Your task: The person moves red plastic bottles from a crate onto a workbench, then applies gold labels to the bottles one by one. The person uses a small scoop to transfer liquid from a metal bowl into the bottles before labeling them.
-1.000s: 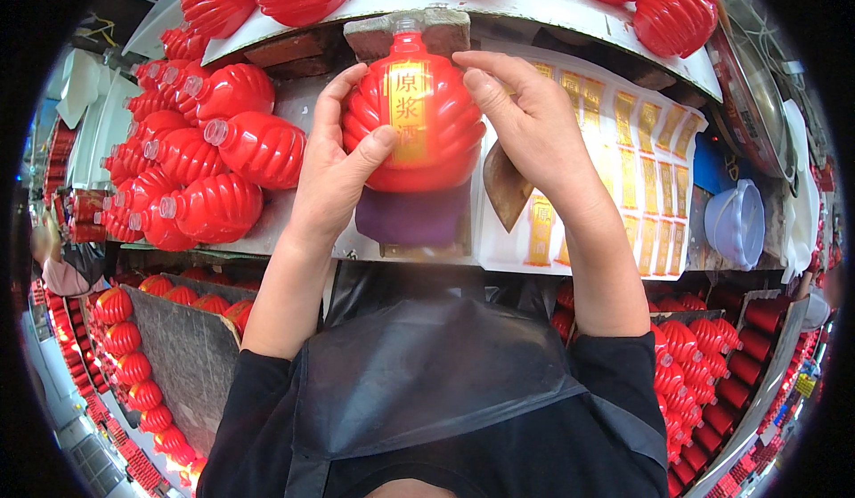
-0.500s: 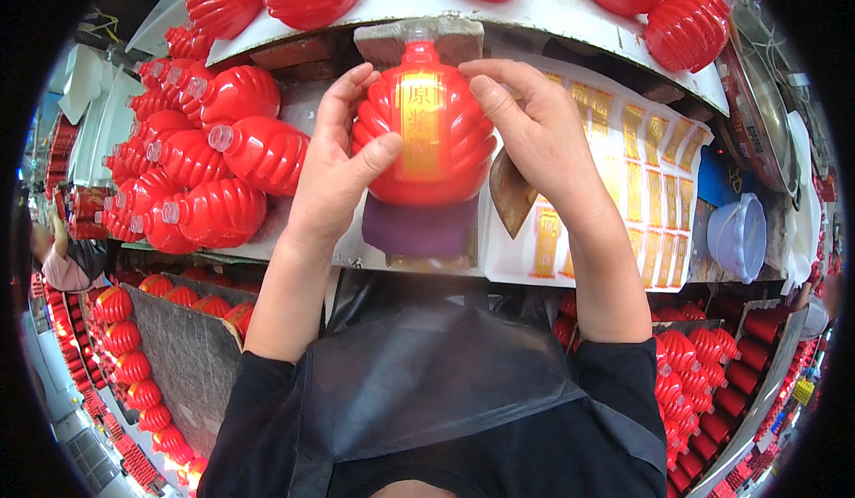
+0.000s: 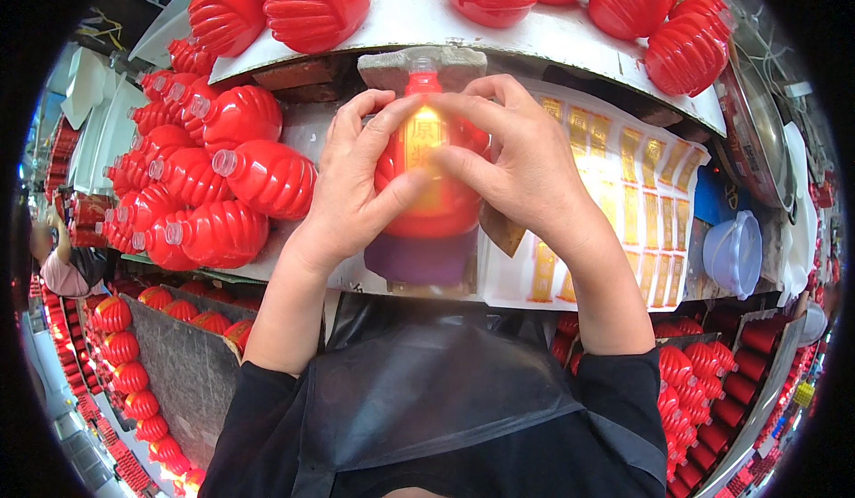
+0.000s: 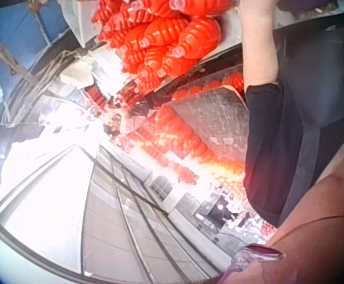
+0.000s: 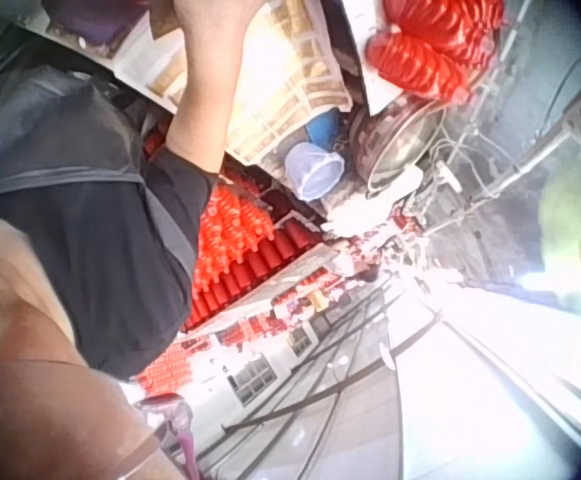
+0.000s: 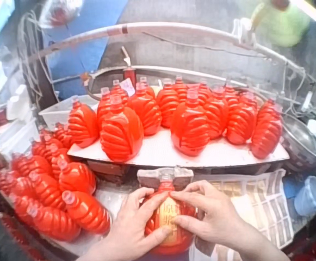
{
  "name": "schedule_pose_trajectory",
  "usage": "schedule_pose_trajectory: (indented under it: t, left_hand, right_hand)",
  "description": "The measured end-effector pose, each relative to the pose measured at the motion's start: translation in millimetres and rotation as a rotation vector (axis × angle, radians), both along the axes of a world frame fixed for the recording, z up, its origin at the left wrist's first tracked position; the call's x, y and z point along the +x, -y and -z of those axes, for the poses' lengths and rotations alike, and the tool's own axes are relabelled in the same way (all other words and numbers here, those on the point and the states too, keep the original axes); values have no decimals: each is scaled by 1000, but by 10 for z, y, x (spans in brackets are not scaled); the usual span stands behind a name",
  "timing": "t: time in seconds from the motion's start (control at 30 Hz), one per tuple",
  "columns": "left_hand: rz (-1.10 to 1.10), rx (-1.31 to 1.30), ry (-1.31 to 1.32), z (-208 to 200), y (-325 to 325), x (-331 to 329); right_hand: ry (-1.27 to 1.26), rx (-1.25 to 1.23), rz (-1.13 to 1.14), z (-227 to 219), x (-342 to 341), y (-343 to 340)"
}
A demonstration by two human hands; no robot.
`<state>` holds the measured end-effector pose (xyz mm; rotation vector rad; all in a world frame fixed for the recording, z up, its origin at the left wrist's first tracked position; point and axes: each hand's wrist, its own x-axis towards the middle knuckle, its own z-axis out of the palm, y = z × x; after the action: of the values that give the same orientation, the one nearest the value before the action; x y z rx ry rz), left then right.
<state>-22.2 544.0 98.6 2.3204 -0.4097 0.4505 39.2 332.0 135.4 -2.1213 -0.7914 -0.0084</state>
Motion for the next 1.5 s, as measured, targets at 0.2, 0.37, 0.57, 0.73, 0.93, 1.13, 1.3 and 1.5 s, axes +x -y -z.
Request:
schedule_pose_trajectory:
  t: [0.2,0.37,0.57,0.73,0.93,1.13,1.3,1.5]
  left_hand:
    - [2,-17,17,18,7,16]
    - [1,-19,20,10,16,16]
    - [2,14,-9,-14,7,18]
    - [6,16,-26,-20,7,19]
    - [3,11,-48,-24,11,12]
    - [10,14,-69,-38,11,14]
    - [13,21,-100,-46,4,14]
    - [12,23,-96,-46,6,13]
  right_hand:
    - [57,-30,-55,10,52,6]
    - [26,-51,-59,2,54,15]
    - [-1,-27,-76,4,46,34]
    - [10,-54,-95,8,56,41]
    - [-2,-75,-92,4,50,39]
    - [2,-58,-100,27,65,45]
    - [-6,-53,-82,14,55,34]
    - [14,-52,-101,86,73,76]
